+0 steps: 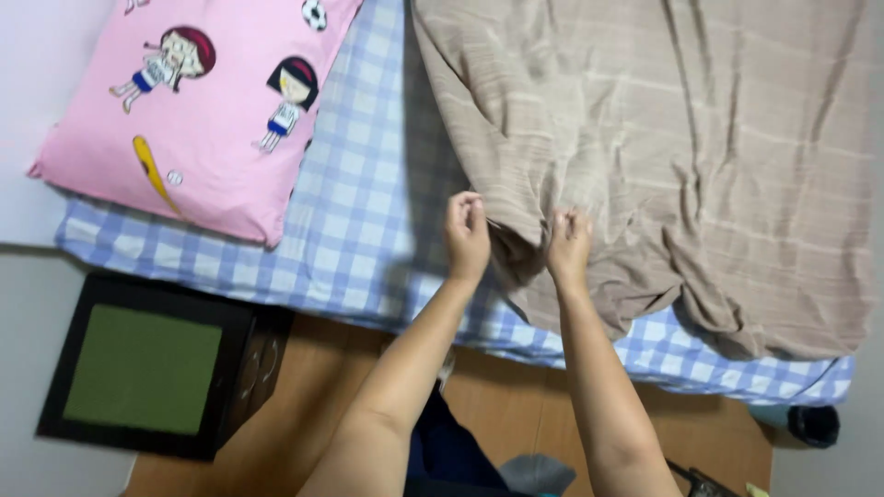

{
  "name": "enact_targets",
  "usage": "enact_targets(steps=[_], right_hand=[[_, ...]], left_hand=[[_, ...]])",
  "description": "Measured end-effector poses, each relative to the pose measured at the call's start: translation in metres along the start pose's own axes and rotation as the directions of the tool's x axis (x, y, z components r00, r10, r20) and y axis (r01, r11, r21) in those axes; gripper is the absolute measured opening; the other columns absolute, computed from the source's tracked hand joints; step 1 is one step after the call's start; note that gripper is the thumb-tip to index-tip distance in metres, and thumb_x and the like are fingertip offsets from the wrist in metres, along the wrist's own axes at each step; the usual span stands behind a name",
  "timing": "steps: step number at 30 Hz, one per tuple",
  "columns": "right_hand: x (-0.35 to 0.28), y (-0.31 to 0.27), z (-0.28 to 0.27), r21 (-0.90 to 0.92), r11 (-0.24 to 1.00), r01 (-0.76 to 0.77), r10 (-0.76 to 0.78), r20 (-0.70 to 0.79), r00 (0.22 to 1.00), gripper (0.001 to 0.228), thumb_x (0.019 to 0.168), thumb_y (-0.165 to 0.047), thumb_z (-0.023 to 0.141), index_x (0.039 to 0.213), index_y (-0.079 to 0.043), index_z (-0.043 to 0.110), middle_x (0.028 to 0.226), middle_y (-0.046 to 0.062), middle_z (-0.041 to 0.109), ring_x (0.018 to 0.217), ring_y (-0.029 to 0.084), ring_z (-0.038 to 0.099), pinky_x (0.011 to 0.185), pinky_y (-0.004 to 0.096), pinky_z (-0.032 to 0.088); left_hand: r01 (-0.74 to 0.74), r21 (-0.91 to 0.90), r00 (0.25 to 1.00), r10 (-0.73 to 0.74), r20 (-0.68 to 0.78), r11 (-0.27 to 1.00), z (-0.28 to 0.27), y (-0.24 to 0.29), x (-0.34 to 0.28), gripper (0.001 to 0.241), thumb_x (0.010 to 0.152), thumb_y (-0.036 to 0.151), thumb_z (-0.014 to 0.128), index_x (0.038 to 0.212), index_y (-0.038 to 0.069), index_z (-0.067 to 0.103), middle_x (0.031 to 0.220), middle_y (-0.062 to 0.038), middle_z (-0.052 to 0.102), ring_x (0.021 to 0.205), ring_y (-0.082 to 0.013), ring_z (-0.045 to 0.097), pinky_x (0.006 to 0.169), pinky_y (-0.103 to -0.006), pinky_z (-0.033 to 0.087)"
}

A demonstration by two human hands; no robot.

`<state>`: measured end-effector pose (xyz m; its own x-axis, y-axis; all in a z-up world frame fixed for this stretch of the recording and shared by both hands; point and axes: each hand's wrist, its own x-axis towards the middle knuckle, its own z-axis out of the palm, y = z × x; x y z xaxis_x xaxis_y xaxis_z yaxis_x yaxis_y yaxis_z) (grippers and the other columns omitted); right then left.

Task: Taking a blanket from a closet and spreading it neatly over a bed.

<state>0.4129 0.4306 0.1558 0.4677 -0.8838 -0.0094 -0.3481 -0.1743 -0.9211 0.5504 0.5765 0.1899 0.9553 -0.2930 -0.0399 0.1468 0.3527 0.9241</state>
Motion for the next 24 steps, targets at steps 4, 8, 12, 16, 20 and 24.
enact_targets(steps=[4, 8, 12, 16, 20, 24], right_hand=[[-0.03, -0.1, 0.03, -0.037, 0.985, 0.166, -0.157, 0.192, 0.969, 0.022, 0.107, -0.019, 0.064, 0.121, -0.003, 0.069, 0.108, 0.008, 0.071, 0.093, 0.014, 0.067, 0.082, 0.029, 0.055], [-0.014, -0.107, 0.045, -0.427, 0.899, -0.099, 0.356, 0.58, 0.732, 0.053, 0.084, -0.007, 0.076, 0.133, 0.001, 0.059, 0.103, 0.017, 0.071, 0.086, 0.022, 0.068, 0.073, 0.035, 0.057], [0.002, -0.094, 0.04, -0.137, 0.955, -0.265, 0.288, 0.655, 0.699, 0.056, 0.086, -0.005, 0.076, 0.137, 0.002, 0.054, 0.11, 0.012, 0.071, 0.094, 0.015, 0.068, 0.08, 0.028, 0.056], [0.013, -0.103, 0.031, 0.322, 0.83, -0.456, 0.07, 0.751, 0.656, 0.047, 0.092, 0.005, 0.066, 0.138, 0.003, 0.054, 0.112, 0.007, 0.069, 0.098, 0.013, 0.065, 0.088, 0.025, 0.055], [0.046, -0.092, 0.008, 0.583, 0.681, -0.444, 0.006, 0.602, 0.799, 0.048, 0.097, 0.007, 0.058, 0.144, 0.003, 0.052, 0.113, 0.008, 0.068, 0.09, 0.013, 0.061, 0.079, 0.026, 0.053], [0.052, -0.092, -0.004, 0.577, 0.729, -0.368, 0.225, 0.306, 0.925, 0.045, 0.093, 0.009, 0.054, 0.137, -0.002, 0.051, 0.117, 0.01, 0.066, 0.099, 0.016, 0.069, 0.087, 0.028, 0.061]], left_hand=[[-0.625, 0.535, 0.779, 0.414, 0.471, 0.568, -0.035, 0.045, -0.059, 0.011, 0.1, 0.013, 0.06, 0.11, 0.009, 0.065, 0.099, -0.007, 0.072, 0.097, -0.0229, 0.069, 0.099, -0.0443, 0.051], [-0.562, 0.52, 0.791, 0.234, 0.565, 0.644, -0.068, 0.016, -0.076, 0.018, 0.101, 0.015, 0.06, 0.117, 0.01, 0.066, 0.095, -0.006, 0.073, 0.096, -0.0225, 0.07, 0.095, -0.0421, 0.056], [-0.133, 0.555, 0.962, -0.028, 0.272, 0.821, -0.075, -0.003, -0.038, 0.026, 0.1, 0.012, 0.057, 0.125, 0.009, 0.064, 0.103, -0.006, 0.071, 0.099, -0.0218, 0.07, 0.092, -0.0392, 0.06], [0.043, 0.468, 0.977, -0.135, 0.166, 0.883, -0.065, -0.085, 0.002, 0.039, 0.089, 0.005, 0.055, 0.128, 0.004, 0.063, 0.122, -0.013, 0.062, 0.113, -0.0284, 0.059, 0.096, -0.0398, 0.049], [0.19, 0.194, 0.977, -0.205, 0.058, 0.963, -0.056, -0.057, 0.03, 0.029, 0.096, 0.006, 0.047, 0.117, 0.003, 0.066, 0.108, -0.009, 0.074, 0.108, -0.0287, 0.066, 0.097, -0.0391, 0.051], [-0.254, 0.5, 0.967, 0.229, 0.113, 0.828, -0.08, 0.088, 0.024, 0.029, 0.088, 0.004, 0.052, 0.113, 0.003, 0.066, 0.104, -0.01, 0.073, 0.105, -0.0325, 0.067, 0.098, -0.0419, 0.051]])
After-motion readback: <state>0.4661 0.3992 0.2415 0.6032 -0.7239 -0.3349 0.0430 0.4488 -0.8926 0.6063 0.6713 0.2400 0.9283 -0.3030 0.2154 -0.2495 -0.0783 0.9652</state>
